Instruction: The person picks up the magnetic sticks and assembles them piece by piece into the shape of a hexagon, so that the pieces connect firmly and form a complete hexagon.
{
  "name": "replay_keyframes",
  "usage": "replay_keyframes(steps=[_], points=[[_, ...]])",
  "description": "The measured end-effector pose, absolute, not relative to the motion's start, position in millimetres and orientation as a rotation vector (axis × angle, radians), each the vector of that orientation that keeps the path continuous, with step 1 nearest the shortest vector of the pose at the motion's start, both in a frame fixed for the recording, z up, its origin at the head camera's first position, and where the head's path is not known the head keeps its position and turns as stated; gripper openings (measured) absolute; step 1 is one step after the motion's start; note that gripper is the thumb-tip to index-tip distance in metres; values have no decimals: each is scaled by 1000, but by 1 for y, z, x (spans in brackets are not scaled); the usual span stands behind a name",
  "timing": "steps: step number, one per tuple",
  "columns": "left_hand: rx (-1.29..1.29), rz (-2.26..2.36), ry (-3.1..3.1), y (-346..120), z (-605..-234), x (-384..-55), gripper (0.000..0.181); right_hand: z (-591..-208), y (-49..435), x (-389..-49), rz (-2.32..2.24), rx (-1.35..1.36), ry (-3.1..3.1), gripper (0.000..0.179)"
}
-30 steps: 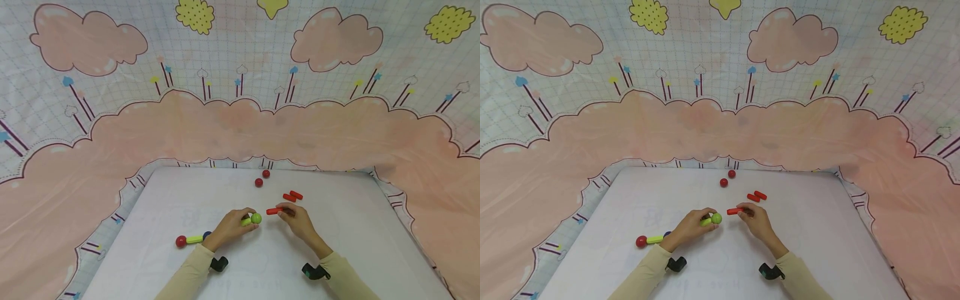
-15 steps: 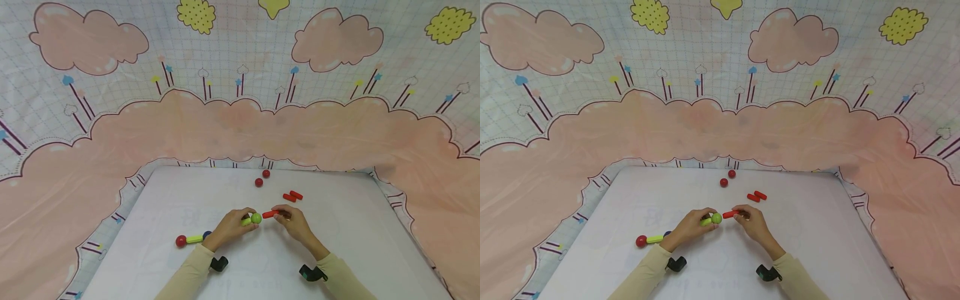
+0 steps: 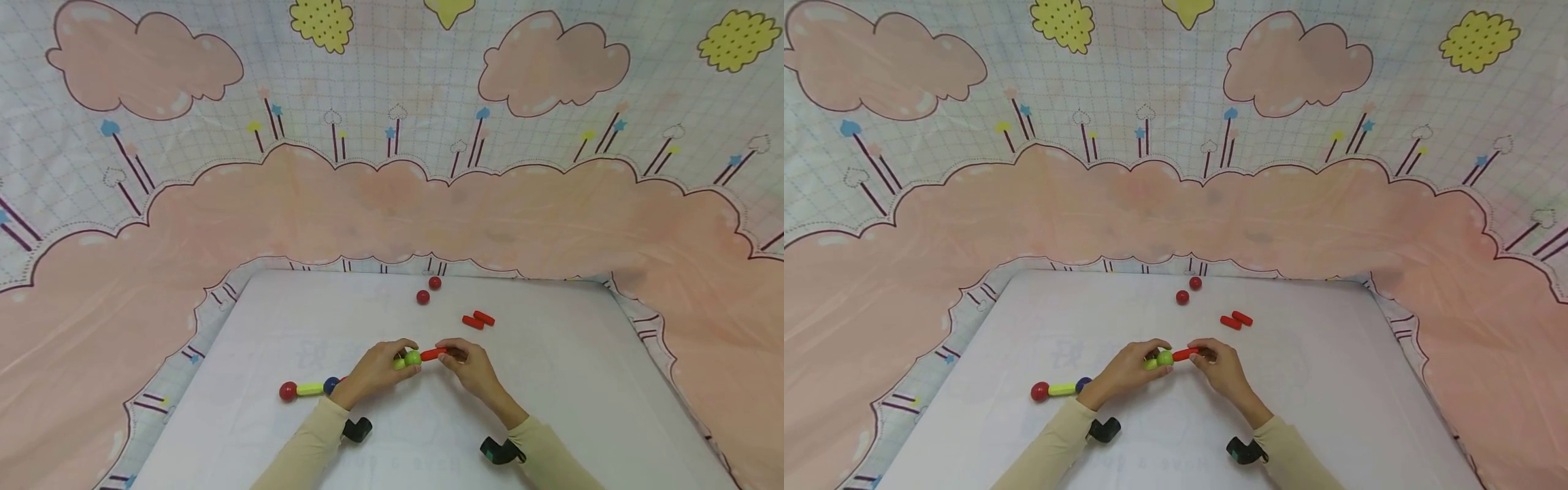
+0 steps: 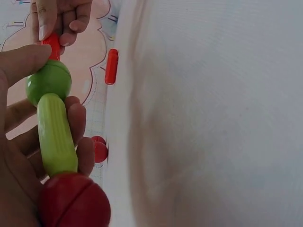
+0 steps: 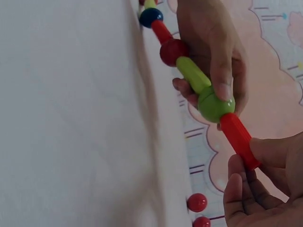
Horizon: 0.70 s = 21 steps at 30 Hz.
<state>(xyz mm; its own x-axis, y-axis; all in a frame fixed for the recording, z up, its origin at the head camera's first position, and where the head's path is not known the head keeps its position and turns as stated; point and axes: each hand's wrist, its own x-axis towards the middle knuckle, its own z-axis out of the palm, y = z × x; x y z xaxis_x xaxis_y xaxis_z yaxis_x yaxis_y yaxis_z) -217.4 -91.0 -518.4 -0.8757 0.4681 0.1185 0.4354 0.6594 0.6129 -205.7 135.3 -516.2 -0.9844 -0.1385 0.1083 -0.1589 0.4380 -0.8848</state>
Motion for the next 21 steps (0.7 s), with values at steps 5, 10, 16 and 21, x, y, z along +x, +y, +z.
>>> replay_keyframes(steps=[5,10,16,21], points=[[752,999,2820,-89,-520,-218,38,-523,128,-205,1699,289,-2629,21],[772,1046,2799,-87,-522,-218,26,-527,123,-205,1710,348,-2654,21],[783,1073,2788,-87,-524,-218,20,-520,121,-209,1719,356,-2664,22],[765,1079,2803,-88,-525,-219,20,-512,126,-222,1689,288,-2664,23]])
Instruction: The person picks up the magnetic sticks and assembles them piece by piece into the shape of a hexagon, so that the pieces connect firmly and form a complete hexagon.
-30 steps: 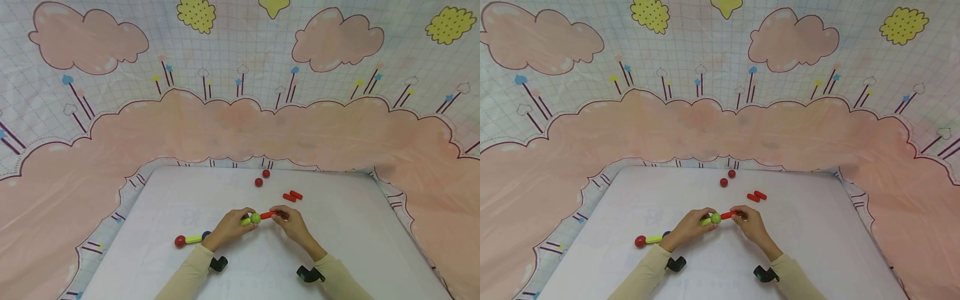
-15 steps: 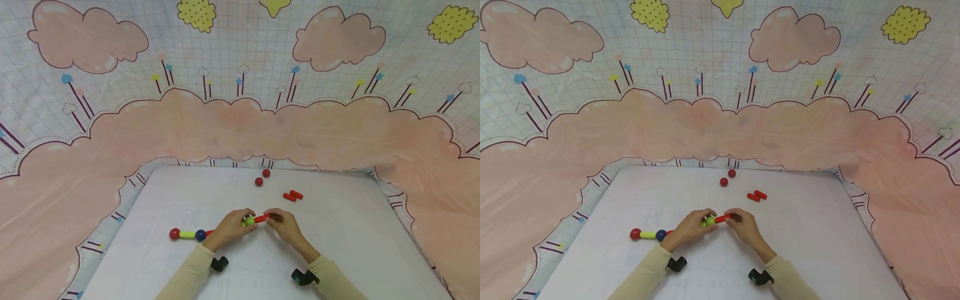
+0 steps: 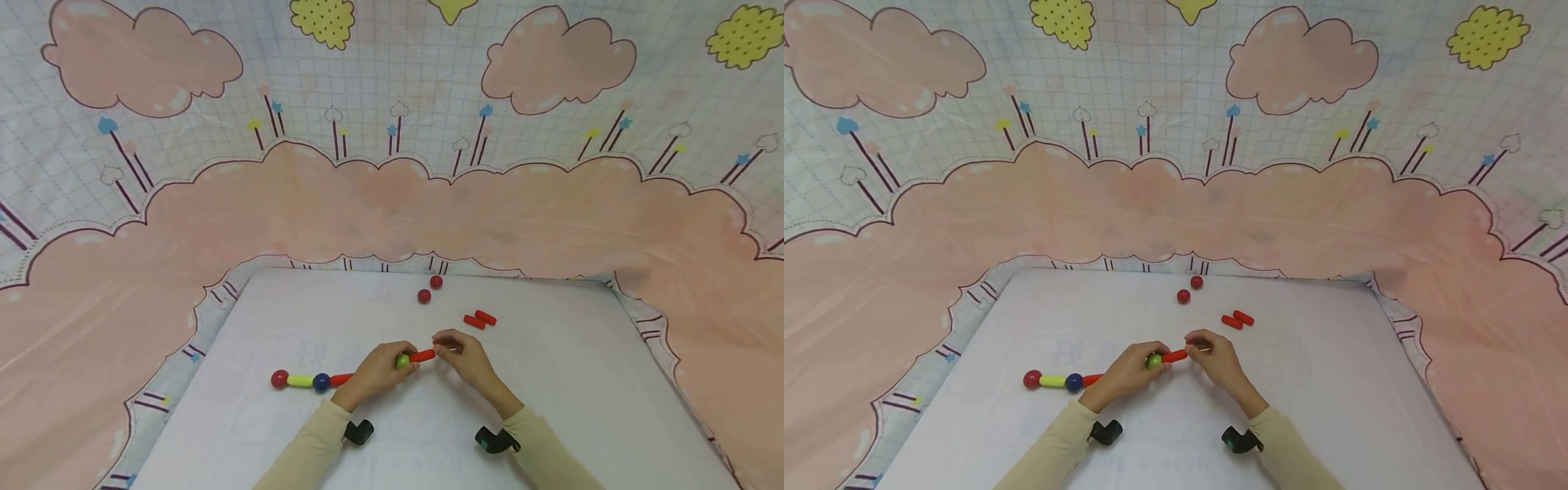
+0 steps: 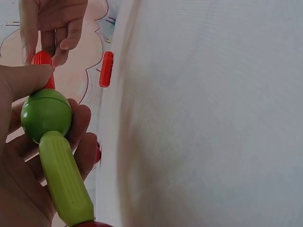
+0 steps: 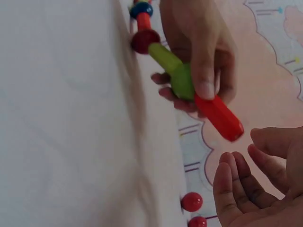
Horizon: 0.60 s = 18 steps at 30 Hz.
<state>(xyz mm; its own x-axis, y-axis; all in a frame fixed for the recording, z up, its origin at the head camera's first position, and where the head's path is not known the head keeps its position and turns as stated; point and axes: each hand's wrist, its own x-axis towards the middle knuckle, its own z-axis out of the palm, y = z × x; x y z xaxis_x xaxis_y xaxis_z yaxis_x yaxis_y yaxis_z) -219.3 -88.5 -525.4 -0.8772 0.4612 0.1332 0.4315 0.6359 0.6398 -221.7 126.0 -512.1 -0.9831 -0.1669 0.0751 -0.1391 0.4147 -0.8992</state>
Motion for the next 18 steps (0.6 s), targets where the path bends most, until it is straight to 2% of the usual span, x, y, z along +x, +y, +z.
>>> replay_keyframes(steps=[18], points=[[648,1064,2763,-89,-529,-216,26,-526,124,-300,-1542,-122,2728,29]])
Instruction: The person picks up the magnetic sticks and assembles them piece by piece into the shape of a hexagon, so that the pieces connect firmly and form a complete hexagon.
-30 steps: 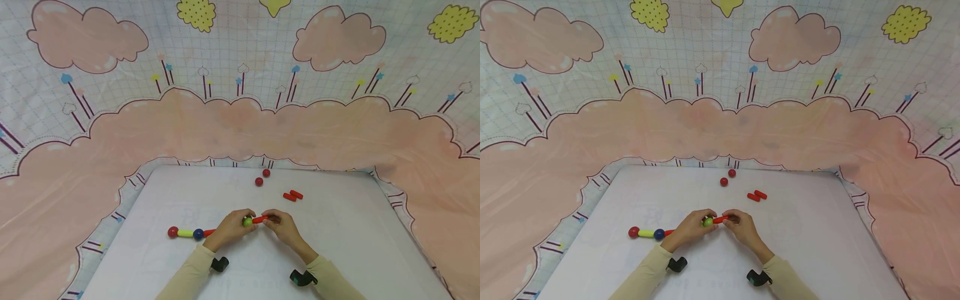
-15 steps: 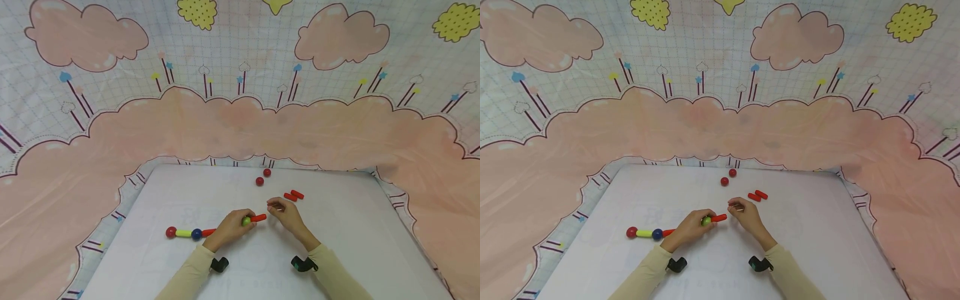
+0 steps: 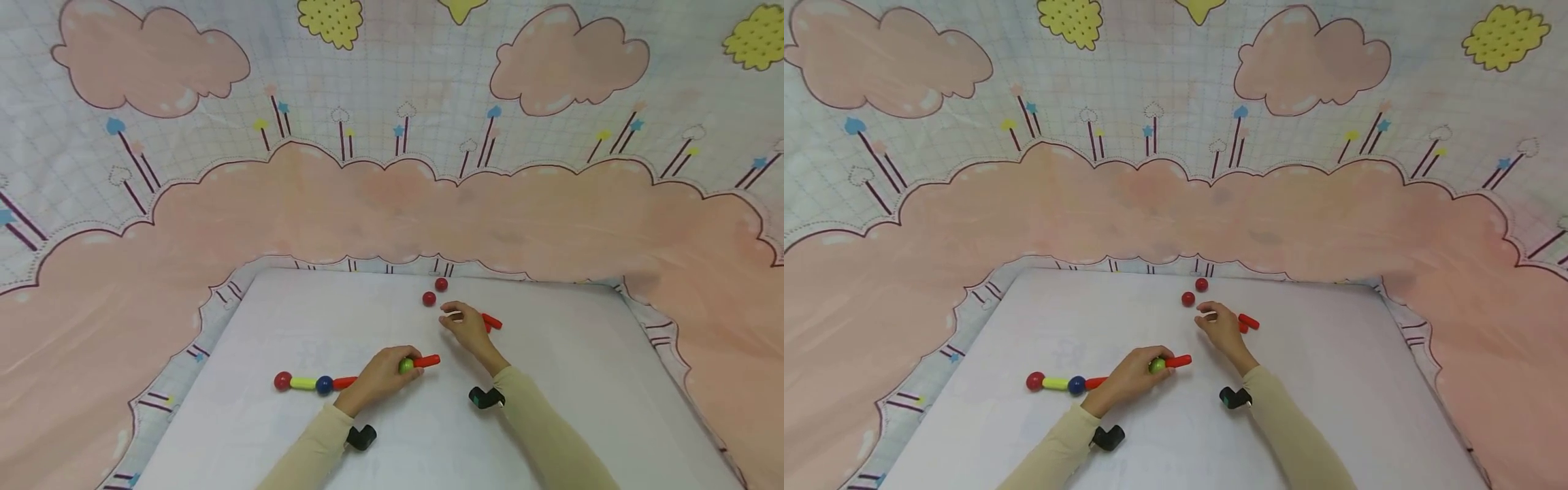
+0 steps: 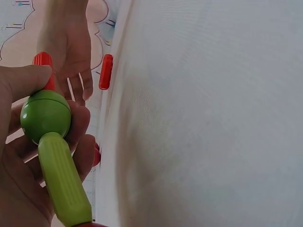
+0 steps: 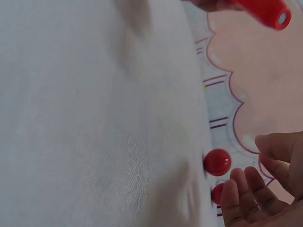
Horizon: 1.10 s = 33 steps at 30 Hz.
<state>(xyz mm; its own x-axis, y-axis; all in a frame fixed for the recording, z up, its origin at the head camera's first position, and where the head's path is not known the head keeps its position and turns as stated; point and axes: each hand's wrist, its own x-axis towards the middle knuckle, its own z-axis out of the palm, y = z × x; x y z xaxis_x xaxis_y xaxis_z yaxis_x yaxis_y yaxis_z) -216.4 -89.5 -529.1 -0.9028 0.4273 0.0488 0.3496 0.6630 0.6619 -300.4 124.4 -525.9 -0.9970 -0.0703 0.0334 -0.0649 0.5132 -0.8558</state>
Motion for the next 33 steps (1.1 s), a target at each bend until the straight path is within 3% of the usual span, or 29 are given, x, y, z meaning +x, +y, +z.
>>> replay_keyframes(steps=[22,33], points=[[709,1061,2774,-92,-525,-208,27,-541,97,-346,-1351,-114,2764,50],[708,1054,2780,-92,-523,-209,25,-544,93,-341,-1316,-297,2803,26]])
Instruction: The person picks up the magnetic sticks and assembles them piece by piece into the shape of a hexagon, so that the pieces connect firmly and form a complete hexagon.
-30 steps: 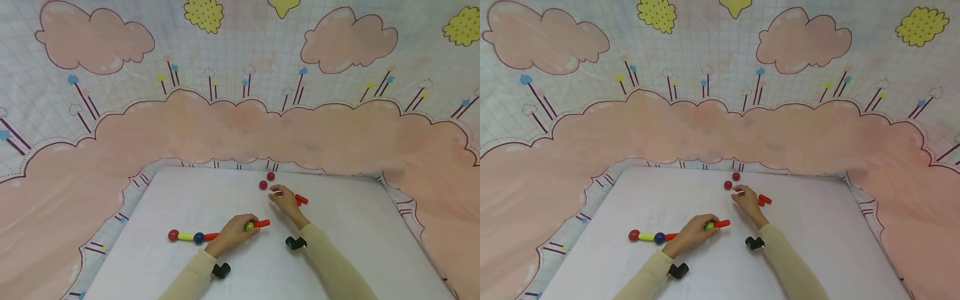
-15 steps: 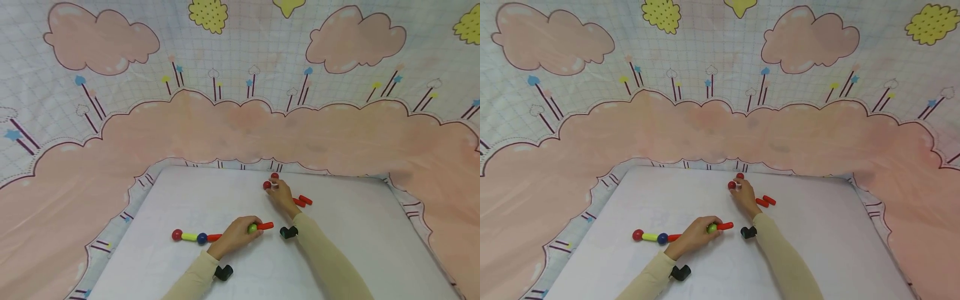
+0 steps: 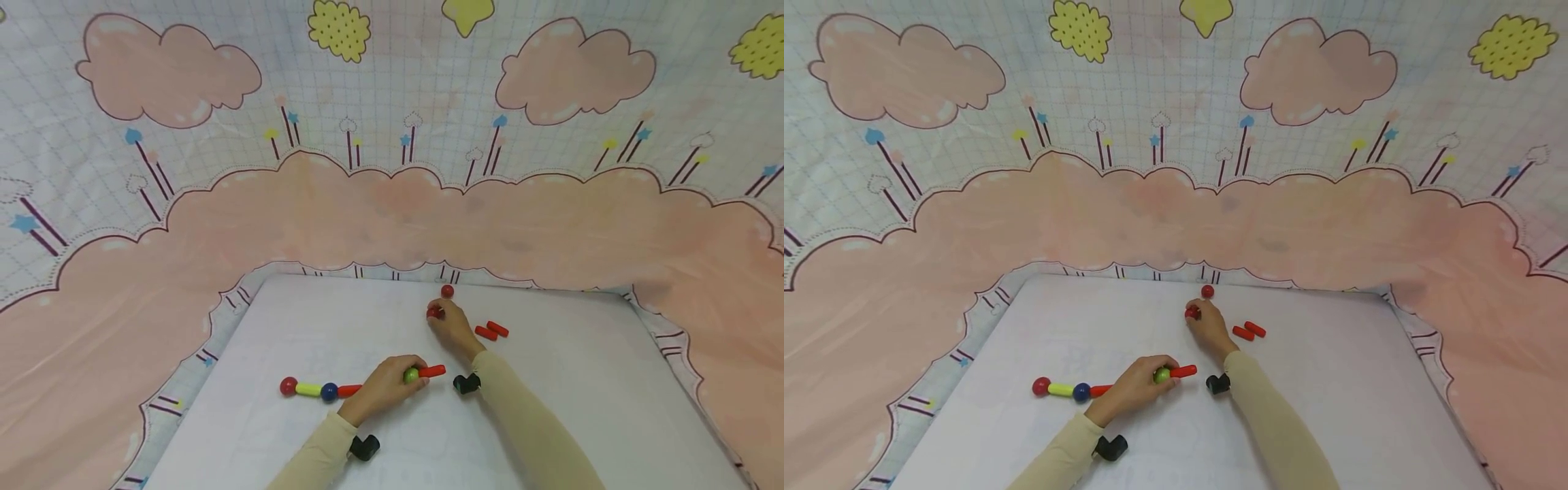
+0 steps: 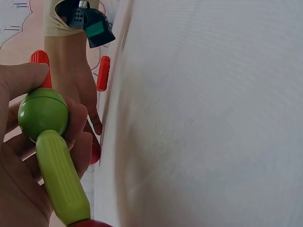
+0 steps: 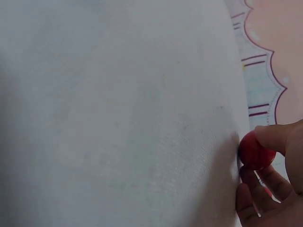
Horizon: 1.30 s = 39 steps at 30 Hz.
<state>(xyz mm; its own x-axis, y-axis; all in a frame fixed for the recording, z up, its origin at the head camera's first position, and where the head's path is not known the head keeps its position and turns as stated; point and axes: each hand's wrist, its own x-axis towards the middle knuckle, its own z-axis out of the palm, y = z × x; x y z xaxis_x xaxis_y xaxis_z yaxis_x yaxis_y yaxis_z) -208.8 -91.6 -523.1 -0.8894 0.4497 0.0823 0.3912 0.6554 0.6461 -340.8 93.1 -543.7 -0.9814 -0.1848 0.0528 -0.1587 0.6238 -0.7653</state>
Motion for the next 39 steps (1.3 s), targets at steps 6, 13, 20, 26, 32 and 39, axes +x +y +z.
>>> replay_keyframes(steps=[6,13,20,26,32,39], points=[[692,1074,2772,-91,-523,-208,24,-543,98,-330,-1360,-263,2789,26],[680,1079,2792,-90,-527,-210,23,-537,107,-312,-1431,-176,2768,30],[661,1101,2761,-91,-527,-208,24,-533,124,-289,-1432,-214,2825,31],[678,1104,2766,-89,-526,-212,22,-522,134,-270,-1471,-250,2850,32],[684,1106,2752,-89,-525,-213,22,-515,142,-255,-1587,-203,2736,33],[656,1110,2761,-89,-526,-211,25,-509,148,-238,-1774,-139,2496,41]])
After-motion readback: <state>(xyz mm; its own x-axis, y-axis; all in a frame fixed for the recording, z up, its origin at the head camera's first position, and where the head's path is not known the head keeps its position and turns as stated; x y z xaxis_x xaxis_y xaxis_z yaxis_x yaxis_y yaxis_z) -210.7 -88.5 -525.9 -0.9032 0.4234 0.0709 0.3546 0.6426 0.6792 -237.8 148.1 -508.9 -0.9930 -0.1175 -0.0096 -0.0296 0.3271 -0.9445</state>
